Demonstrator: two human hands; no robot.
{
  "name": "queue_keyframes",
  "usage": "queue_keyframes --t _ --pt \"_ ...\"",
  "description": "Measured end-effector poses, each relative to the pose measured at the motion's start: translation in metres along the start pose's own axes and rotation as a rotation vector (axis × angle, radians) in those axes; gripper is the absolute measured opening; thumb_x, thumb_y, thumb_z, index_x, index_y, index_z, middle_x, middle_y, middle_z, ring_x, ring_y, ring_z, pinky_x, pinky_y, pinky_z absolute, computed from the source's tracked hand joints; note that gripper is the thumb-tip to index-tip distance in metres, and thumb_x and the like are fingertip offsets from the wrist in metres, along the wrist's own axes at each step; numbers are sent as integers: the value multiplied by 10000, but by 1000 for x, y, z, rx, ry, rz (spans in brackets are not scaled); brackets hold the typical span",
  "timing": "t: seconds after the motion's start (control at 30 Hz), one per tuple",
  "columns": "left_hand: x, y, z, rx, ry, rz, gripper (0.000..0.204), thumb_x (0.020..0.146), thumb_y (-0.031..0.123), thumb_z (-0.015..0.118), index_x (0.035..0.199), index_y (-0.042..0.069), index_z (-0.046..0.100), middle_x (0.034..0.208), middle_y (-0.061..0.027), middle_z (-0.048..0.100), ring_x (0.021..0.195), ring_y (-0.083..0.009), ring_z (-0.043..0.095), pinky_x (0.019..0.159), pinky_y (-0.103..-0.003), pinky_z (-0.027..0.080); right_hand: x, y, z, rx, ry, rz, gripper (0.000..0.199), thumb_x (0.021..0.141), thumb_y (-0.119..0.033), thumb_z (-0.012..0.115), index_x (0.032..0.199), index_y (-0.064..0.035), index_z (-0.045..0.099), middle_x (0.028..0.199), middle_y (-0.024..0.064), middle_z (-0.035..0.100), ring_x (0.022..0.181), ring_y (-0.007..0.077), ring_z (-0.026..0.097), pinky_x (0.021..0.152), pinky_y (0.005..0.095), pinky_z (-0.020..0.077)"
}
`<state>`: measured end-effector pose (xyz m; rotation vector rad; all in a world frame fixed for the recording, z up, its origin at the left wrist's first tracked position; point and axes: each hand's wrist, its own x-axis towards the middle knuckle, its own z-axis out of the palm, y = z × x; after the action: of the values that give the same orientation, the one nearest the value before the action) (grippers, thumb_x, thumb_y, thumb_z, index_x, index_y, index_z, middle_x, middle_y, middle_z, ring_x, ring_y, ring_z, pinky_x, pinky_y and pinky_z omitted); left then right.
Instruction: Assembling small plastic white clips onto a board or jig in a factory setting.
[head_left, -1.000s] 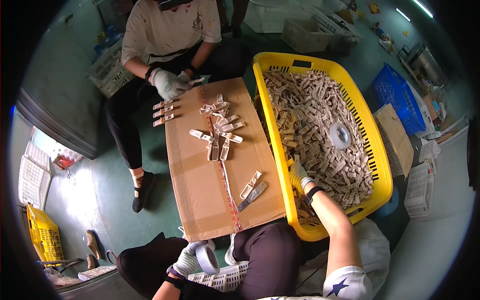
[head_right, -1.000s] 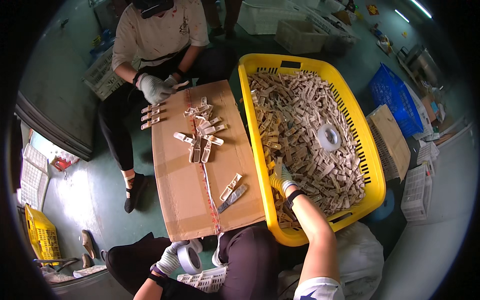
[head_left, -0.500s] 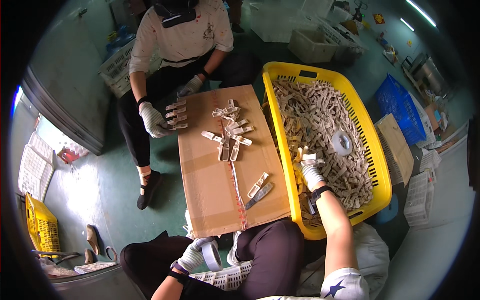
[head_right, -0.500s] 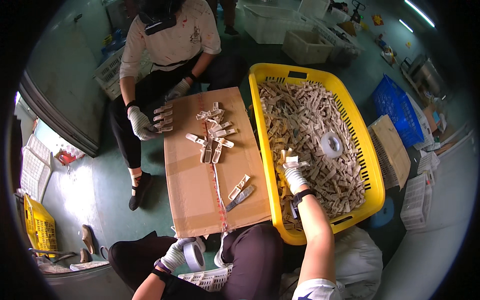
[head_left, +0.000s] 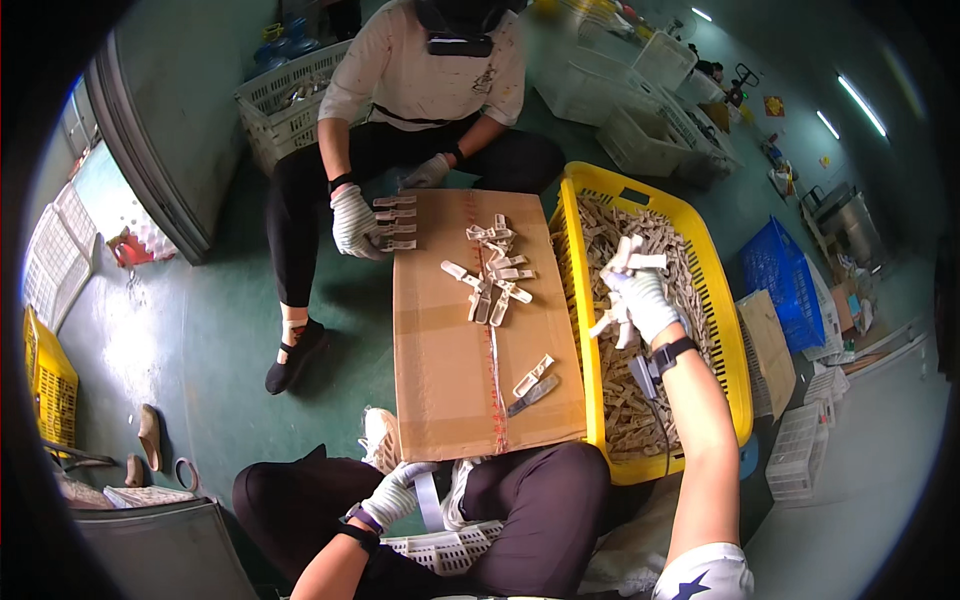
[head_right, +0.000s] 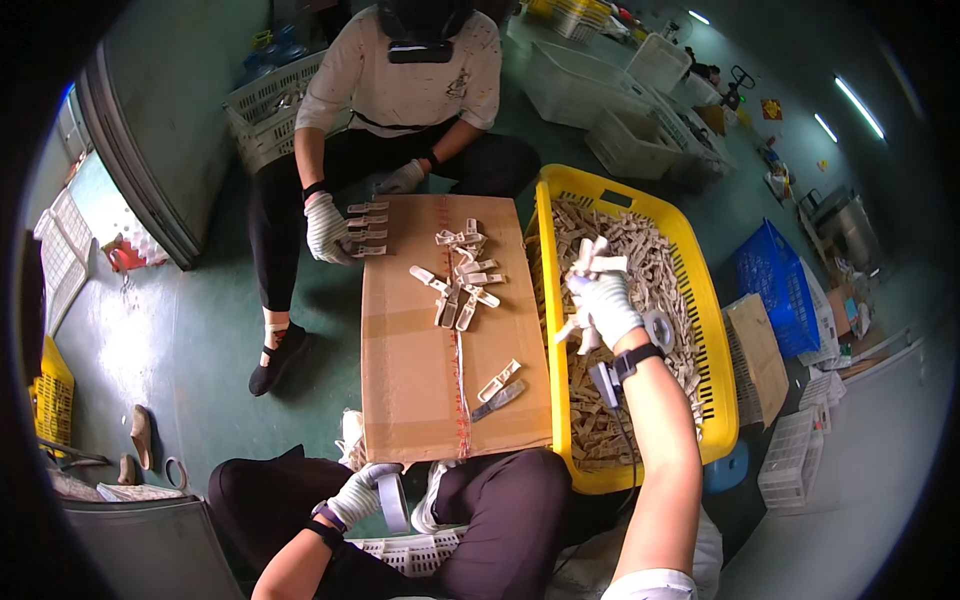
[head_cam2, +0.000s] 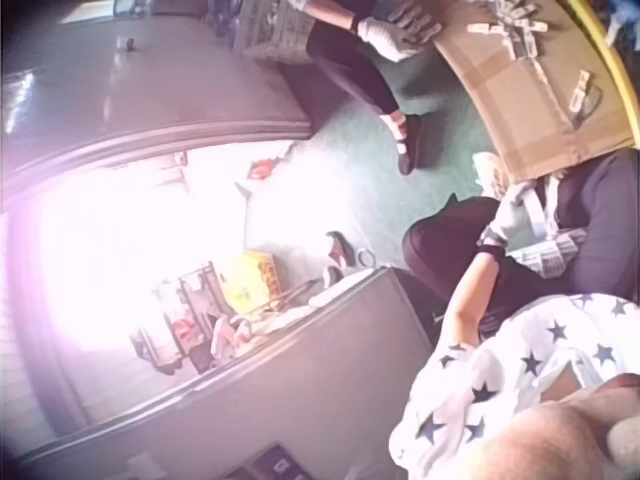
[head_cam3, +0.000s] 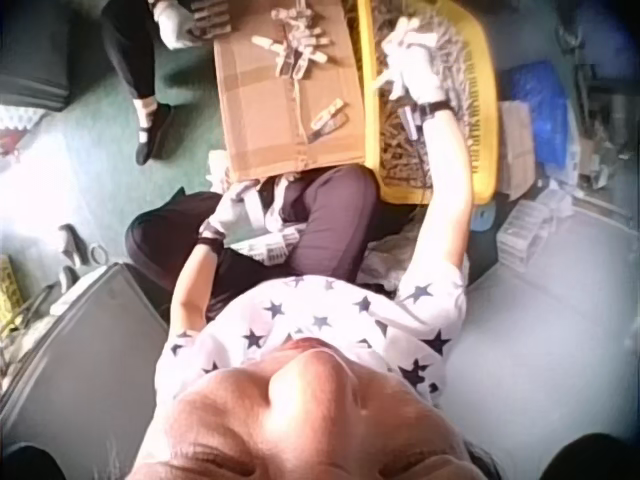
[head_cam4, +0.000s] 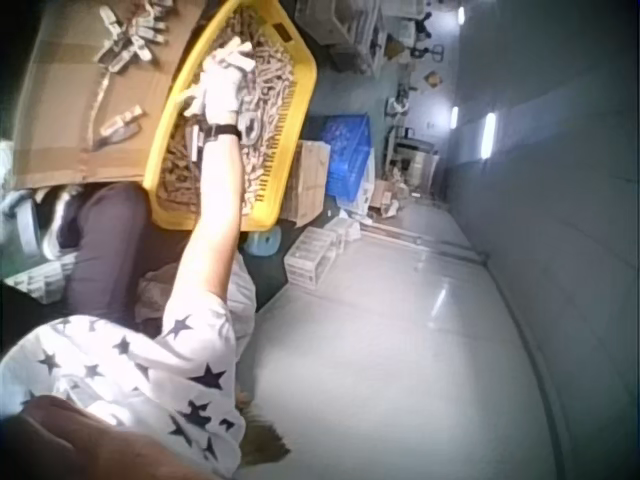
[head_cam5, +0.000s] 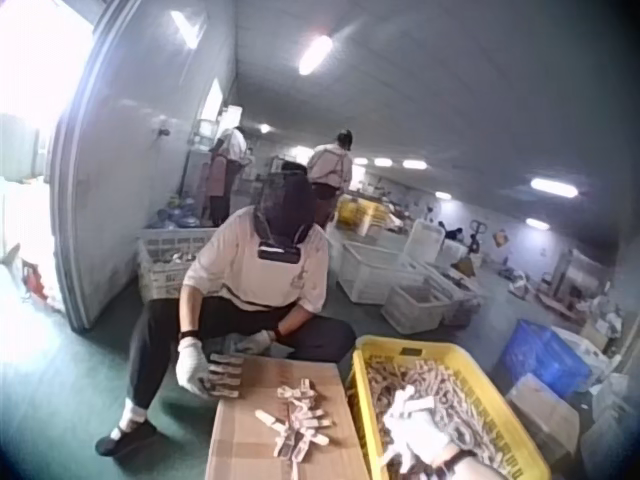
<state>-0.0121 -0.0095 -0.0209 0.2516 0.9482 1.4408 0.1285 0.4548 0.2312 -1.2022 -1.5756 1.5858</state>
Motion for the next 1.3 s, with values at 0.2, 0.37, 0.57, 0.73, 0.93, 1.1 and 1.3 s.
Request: queue_keyframes --t 0.2,0.37,0.57,0.73,0.93,1.1,1.3 --pt "-1 36 39 -359 14 -110 301 909 -10 580 1201 59 600 1109 -31 644 1020 -140 613 882 -282 497 60 48 88 -134 -227 -16 478 816 90 605 1239 -92 476 930 18 602 693 144 564 609 308 502" --pt "2 37 35 -497 23 -169 321 910 -10 584 1224 59 572 1149 -45 632 1067 -156 600 913 -297 493 85 84 155 -229 -233 152 175 786 -12 696 927 -69 610 715 32 587 554 158 530 480 327 430" --pt "2 29 35 162 -31 178 314 907 -16 591 1213 53 572 1140 -37 624 1074 -139 586 930 -295 482 114 107 160 -370 -72 9 565 735 -149 811 1197 16 530 1033 128 652 901 217 617 788 360 523" --pt "-5 36 34 -596 70 -234 306 903 -4 599 1203 56 580 1126 -38 635 1051 -157 603 922 -316 494 70 70 155 -170 -182 100 651 832 -155 736 1361 14 396 1232 157 570 1084 222 555 926 327 454" --pt "6 0 8 -461 54 -241 241 906 46 623 1146 69 622 1011 2 669 927 -99 618 751 -260 505 -30 35 77 -267 -143 -24 619 885 -233 691 1393 -32 401 1315 147 516 1185 218 499 992 339 410" --pt "0 43 70 -349 89 -112 316 846 106 690 1146 36 620 1030 -51 676 944 -166 632 869 -306 511 -182 39 -48 -101 -168 -9 439 944 -206 615 1339 -61 493 1171 65 616 1034 143 596 897 283 489" --pt "11 17 45 -179 314 -189 296 780 192 758 1029 112 620 779 -25 601 682 -182 602 661 -348 535 -432 52 -158 201 57 280 296 951 -144 589 1215 -11 582 1053 89 676 923 177 666 812 287 552"
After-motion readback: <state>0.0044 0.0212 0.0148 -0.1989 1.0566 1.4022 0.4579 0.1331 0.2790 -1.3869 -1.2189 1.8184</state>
